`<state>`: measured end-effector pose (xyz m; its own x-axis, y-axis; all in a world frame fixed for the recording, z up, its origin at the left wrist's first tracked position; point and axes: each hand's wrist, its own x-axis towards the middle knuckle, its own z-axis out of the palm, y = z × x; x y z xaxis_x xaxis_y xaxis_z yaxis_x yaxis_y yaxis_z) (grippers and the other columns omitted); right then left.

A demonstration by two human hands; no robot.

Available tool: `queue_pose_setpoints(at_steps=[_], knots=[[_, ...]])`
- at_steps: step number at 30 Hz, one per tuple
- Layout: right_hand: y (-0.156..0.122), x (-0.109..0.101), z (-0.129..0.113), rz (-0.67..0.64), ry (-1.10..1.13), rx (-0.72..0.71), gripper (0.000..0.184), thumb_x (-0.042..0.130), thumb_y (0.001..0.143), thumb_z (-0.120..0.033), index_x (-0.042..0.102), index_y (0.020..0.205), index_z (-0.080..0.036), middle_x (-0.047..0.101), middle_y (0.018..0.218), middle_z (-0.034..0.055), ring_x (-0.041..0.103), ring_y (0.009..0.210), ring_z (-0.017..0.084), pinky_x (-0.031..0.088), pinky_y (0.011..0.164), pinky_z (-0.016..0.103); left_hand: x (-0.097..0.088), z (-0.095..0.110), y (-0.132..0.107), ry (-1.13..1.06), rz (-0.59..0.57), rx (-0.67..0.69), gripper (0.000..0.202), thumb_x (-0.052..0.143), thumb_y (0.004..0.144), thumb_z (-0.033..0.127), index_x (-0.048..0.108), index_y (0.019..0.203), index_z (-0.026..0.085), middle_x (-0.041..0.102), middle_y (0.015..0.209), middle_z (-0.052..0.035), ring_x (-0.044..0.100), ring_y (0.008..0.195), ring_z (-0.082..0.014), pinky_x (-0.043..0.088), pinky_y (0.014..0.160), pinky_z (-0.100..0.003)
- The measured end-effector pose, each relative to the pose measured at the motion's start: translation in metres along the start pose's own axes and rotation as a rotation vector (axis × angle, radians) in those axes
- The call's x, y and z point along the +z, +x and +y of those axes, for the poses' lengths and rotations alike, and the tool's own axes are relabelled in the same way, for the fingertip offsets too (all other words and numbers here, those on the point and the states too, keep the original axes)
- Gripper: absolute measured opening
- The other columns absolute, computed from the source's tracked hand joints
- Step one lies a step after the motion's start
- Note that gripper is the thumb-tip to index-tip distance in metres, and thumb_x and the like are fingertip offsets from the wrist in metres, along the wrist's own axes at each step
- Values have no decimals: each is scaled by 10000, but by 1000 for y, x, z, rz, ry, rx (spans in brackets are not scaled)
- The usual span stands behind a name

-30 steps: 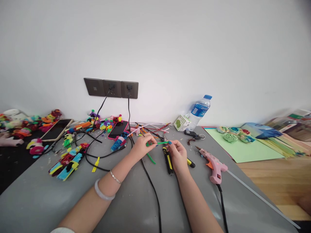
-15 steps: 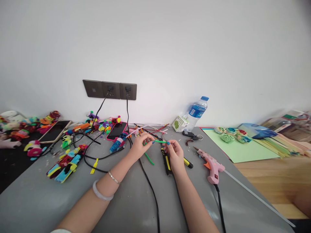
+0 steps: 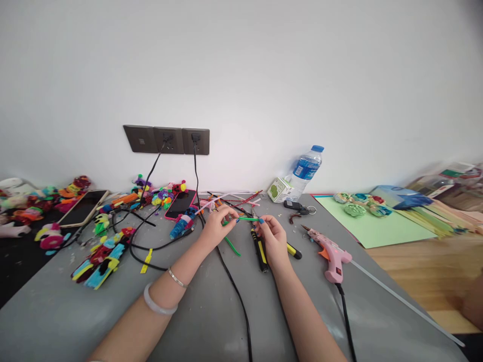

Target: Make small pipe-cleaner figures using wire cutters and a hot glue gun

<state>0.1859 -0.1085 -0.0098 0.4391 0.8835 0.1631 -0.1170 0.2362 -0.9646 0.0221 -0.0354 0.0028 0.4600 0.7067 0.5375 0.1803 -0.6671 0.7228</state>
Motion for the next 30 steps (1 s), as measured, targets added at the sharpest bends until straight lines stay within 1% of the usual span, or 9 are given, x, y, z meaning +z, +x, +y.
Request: queue_pose_setpoints(at_steps=[5,9,12,15,17,19,23,26,30], knots=[[-1,1,2,26,8,-29,274,646,779,-455,572,844,-199,643,750,21,523,588,124,389,534,246,-1,-1,0,34,-2,3,125,548,799,77,596,838,186,608,832,-11,539,707,-123,403,606,-226],[0,0,-6,125,-58,-167,235,593,817,-435,553,854,-206,579,719,-6,479,566,114,380,534,244,-2,0,0,46,14,-8,126,562,783,69,588,822,186,612,830,-7,539,694,-121,399,596,-226],[-3,-12,-30,230,-221,-267,232,580,817,-429,558,883,-208,533,718,-16,471,582,119,379,541,243,-2,-1,1,60,19,1,122,575,770,66,575,796,185,601,803,1,535,685,-119,402,602,-230],[-14,-44,-65,347,-446,-301,235,569,799,-429,565,868,-205,555,705,-4,496,605,141,388,548,252,-1,-1,0,60,16,7,123,575,764,66,565,784,186,593,792,4,529,686,-119,408,605,-230],[-26,-77,-83,407,-663,-190,232,551,796,-437,579,794,-207,580,656,10,524,593,164,379,526,264,-1,-2,0,59,18,5,120,571,763,69,564,783,187,593,792,2,528,690,-120,415,614,-232],[-36,-114,-89,450,-913,7,267,539,773,-461,573,663,-220,557,540,14,509,511,185,341,469,284,0,-2,0,60,23,3,112,564,765,75,564,777,186,593,785,0,530,692,-122,420,621,-234],[-42,-168,-70,375,-1174,269,390,580,686,-589,583,518,-237,623,527,65,564,494,244,368,448,326,1,-2,0,63,12,0,93,554,774,91,561,771,184,593,783,-4,533,687,-125,420,621,-239],[-34,-180,-51,208,-1247,337,446,648,611,-628,527,427,-241,586,449,54,522,411,218,338,414,310,1,-2,-1,66,-2,0,95,560,777,88,565,776,182,587,780,-4,535,693,-127,421,629,-241],[-25,-179,-49,156,-1287,379,414,671,599,-546,490,388,-240,554,409,42,519,398,216,333,407,301,0,-2,-2,66,-13,8,103,562,782,81,564,783,184,582,794,-5,534,700,-127,422,631,-240]])
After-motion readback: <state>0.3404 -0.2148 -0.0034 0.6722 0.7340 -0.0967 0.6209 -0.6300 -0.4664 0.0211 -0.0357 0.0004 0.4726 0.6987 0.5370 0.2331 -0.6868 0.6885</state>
